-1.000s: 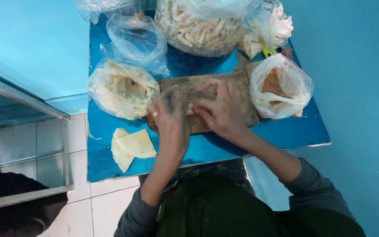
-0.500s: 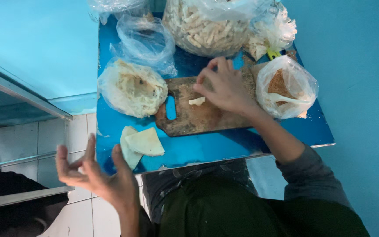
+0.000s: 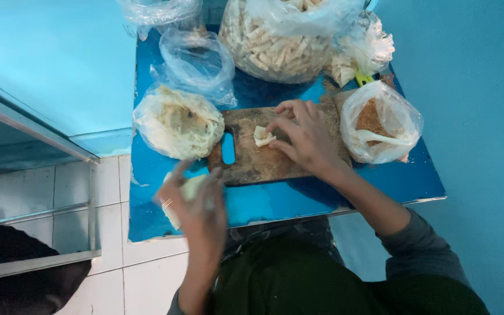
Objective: The person sits at a small blue table and folds triangular dough wrappers by hand, adding a spoonful of brown filling from a plastic bag onto each wrapper, folding the dough over the filling, and setting the folded pieces aside on the table. They repeat this cycle with wrappers taken from a pile and place finished pieces near a bag of puffed snacks.
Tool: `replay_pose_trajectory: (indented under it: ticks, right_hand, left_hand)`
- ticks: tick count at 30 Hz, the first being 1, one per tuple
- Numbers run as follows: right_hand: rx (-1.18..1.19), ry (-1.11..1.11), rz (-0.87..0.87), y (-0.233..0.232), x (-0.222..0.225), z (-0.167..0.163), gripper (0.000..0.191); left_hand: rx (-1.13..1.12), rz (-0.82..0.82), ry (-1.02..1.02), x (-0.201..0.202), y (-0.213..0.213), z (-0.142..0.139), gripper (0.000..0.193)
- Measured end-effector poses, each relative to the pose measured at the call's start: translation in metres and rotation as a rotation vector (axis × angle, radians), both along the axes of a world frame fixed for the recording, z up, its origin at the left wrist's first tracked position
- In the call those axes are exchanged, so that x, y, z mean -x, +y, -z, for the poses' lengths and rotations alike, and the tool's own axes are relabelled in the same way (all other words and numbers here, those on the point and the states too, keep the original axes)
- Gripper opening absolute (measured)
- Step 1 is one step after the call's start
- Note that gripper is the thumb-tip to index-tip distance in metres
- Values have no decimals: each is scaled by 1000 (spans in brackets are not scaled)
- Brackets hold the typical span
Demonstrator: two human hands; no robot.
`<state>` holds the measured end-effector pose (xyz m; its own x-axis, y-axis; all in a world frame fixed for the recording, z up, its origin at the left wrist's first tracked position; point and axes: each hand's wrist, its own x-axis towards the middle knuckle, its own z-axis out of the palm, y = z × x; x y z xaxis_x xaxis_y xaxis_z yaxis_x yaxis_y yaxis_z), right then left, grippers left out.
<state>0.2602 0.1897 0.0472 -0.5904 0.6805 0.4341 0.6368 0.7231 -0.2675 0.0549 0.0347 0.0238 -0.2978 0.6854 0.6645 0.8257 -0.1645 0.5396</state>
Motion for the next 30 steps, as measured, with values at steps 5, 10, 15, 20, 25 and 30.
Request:
replay_pose_trajectory:
  ticks: [5,10,15,20,25,30]
  right_hand:
    - [-73,-8,55,-4,-2,4,35]
    - [-16,39,21,-8,-4,10,22]
    - [-52,27,-25,-20,-11,10,12]
    - [-46,18,-21,-36,-17,10,7]
    - [-27,-9,-36,-32,-17,10,7]
    - [-4,5,-16,-33,-19,6,12]
  left_hand:
    - [140,87,290,-36,53,-4,35]
    - [115,90,256,-44,70,0,24]
    - [117,146,201,-43,62,2,16]
    - [128,180,124,-46,51,4,16]
    - [88,186,167,-50,49,9,20]
    - [130,159,221,-52,55,14,22]
